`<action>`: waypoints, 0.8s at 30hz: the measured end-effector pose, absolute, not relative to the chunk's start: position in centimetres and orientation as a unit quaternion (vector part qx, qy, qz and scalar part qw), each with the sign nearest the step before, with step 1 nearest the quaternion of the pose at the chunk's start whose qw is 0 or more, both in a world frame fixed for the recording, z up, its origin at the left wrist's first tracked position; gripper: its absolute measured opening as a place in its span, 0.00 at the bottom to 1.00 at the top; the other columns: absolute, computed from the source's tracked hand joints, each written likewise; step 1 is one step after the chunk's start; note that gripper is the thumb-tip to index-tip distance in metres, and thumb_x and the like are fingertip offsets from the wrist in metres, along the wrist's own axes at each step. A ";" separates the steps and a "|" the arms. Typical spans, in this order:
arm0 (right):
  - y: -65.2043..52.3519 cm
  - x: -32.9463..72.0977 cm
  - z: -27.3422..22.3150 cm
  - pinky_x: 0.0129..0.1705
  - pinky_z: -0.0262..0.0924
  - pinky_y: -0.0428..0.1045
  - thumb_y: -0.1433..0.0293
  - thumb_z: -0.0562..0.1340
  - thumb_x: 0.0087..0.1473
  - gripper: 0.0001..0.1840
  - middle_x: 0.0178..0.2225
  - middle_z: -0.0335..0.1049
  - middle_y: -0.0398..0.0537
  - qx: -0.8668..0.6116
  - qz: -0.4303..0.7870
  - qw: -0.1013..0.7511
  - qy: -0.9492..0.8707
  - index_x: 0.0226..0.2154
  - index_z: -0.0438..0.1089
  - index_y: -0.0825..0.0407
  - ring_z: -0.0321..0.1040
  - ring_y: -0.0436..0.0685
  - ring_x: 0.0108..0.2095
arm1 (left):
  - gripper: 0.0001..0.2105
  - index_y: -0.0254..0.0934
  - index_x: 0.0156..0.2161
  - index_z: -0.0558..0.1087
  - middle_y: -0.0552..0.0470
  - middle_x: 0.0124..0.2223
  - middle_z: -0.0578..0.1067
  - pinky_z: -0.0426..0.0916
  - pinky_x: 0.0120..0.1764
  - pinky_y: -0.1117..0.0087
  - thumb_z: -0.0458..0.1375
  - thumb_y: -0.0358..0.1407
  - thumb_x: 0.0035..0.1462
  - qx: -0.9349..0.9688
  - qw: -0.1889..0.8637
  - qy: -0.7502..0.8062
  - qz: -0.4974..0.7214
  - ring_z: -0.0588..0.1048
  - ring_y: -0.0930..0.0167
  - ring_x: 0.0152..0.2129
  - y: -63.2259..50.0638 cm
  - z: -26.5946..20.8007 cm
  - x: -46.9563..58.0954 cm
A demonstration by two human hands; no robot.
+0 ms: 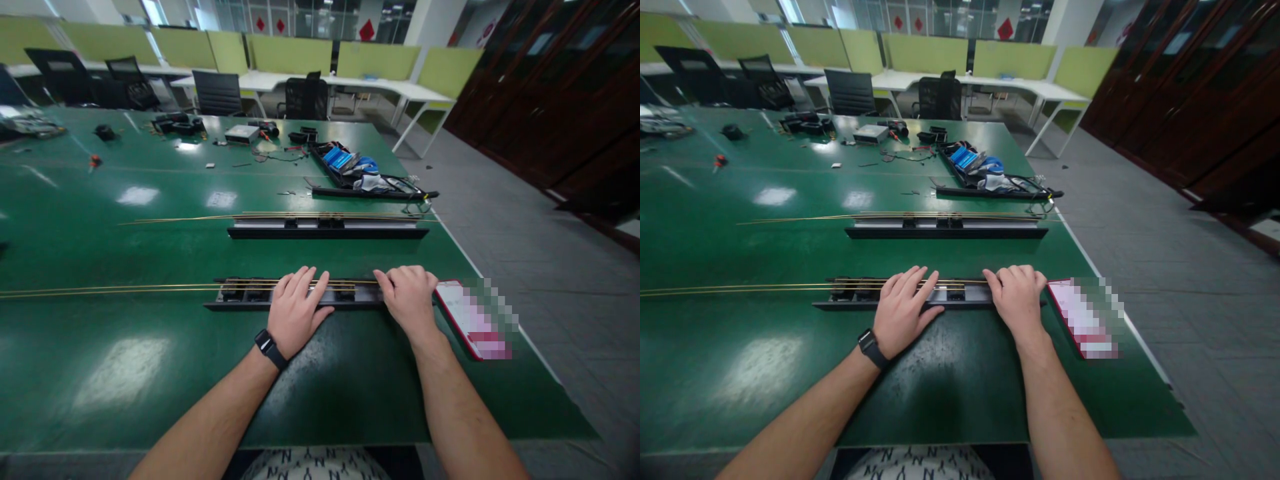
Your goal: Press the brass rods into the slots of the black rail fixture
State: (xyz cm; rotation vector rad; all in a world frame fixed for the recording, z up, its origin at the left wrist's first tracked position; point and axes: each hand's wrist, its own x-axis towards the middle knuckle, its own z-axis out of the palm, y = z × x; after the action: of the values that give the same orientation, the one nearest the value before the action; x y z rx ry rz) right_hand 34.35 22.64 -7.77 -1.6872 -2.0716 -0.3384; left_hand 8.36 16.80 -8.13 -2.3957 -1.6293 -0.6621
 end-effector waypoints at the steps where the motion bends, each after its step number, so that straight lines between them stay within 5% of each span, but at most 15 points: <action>1: 22.6 34.4 -7.7 0.46 0.42 0.57 0.51 0.51 0.70 0.29 0.31 0.74 0.50 -0.611 -0.120 0.226 -0.749 0.25 0.69 0.50 0.60 0.60 0.41 | 0.29 0.41 0.68 0.66 0.42 0.66 0.71 0.58 0.64 0.52 0.58 0.48 0.66 -0.803 0.084 -0.546 -0.223 0.66 0.57 0.65 16.8 -8.2 8.4; 24: 22.4 34.4 -7.7 0.49 0.42 0.57 0.48 0.53 0.67 0.27 0.33 0.75 0.50 -0.597 -0.081 0.244 -0.760 0.28 0.70 0.49 0.61 0.61 0.43 | 0.29 0.42 0.67 0.67 0.41 0.66 0.71 0.59 0.64 0.52 0.60 0.48 0.64 -0.801 0.084 -0.548 -0.228 0.67 0.56 0.65 16.8 -8.1 8.4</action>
State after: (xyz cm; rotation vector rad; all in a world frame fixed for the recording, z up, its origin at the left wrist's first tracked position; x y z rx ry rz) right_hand 34.43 22.44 -7.69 -1.6303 -2.0760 -0.2213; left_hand 8.41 16.79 -8.15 -2.3882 -1.6338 -0.6803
